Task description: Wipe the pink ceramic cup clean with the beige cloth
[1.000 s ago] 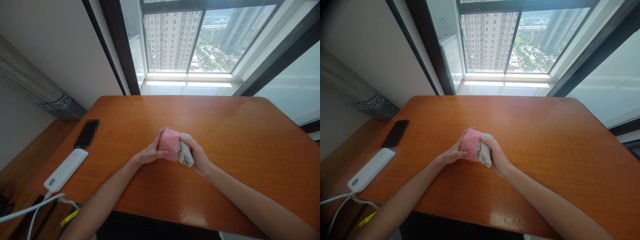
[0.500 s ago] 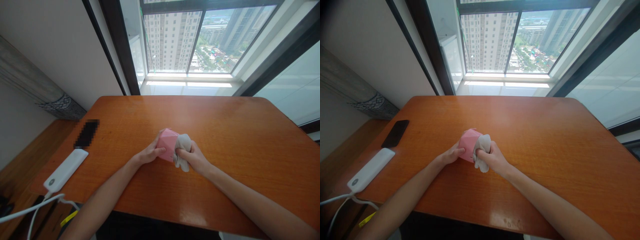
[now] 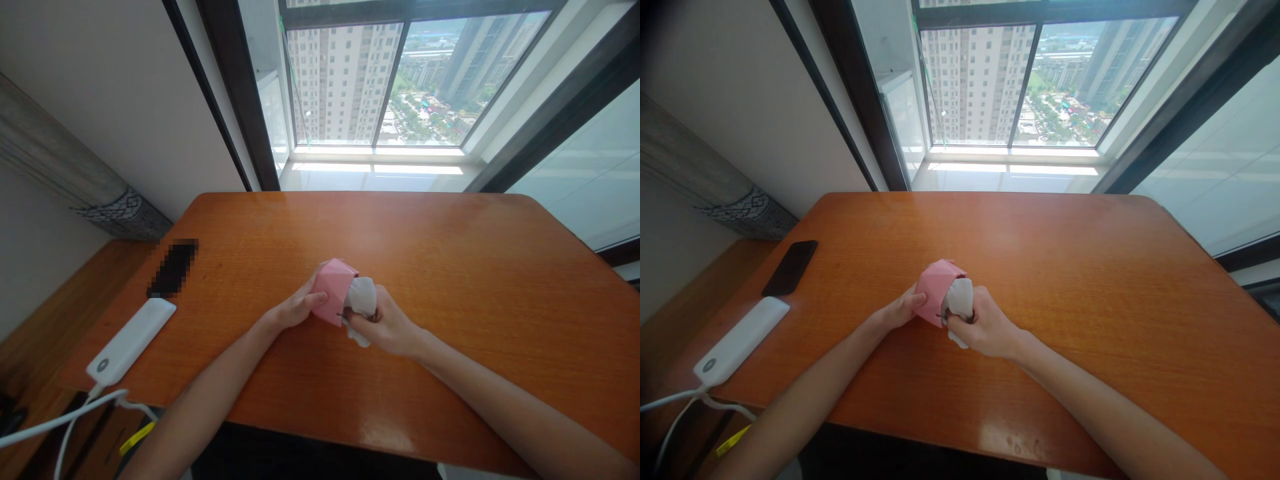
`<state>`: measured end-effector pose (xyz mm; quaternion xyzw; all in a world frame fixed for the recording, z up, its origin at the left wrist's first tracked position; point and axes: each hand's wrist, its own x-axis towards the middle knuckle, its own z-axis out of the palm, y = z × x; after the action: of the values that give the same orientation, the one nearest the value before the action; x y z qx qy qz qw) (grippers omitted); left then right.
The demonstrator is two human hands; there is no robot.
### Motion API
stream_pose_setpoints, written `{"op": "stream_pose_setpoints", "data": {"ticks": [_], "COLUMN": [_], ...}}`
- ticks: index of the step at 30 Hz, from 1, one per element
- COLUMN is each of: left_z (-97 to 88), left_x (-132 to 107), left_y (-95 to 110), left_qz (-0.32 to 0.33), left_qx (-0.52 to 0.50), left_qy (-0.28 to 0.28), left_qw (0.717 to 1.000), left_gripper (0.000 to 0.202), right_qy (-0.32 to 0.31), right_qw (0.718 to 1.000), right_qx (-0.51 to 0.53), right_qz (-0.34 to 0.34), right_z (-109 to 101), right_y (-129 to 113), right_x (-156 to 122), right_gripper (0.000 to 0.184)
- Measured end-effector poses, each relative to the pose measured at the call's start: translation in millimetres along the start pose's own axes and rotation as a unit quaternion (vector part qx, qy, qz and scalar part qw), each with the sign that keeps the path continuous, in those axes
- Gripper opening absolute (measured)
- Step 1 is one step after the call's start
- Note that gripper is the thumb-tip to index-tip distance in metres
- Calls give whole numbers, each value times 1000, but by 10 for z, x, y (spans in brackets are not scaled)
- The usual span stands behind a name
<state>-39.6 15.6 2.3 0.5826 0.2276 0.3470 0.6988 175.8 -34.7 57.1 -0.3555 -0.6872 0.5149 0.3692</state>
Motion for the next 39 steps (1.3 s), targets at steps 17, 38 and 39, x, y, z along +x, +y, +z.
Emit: {"op": "stream_pose_setpoints", "data": {"ticks": [17, 38, 39], "left_z": [-1, -5, -9], "left_x": [9, -9, -14], "left_y": [22, -8, -16], "left_qz": [17, -60, -62], "left_qx": [20, -160, -160], "left_qy": [-4, 27, 26], "left_qw": [1000, 985, 985], "left_gripper": [88, 80, 83], "right_qy": [-76, -41, -29], "right_qw": [888, 833, 835], "right_qx": [-364, -467, -457], "right_qz": [-270, -295, -304], "right_z": [-141, -36, -31], "right_y": [44, 179, 204], "right_x": [51, 80, 83], "right_gripper": [15, 19, 21]}}
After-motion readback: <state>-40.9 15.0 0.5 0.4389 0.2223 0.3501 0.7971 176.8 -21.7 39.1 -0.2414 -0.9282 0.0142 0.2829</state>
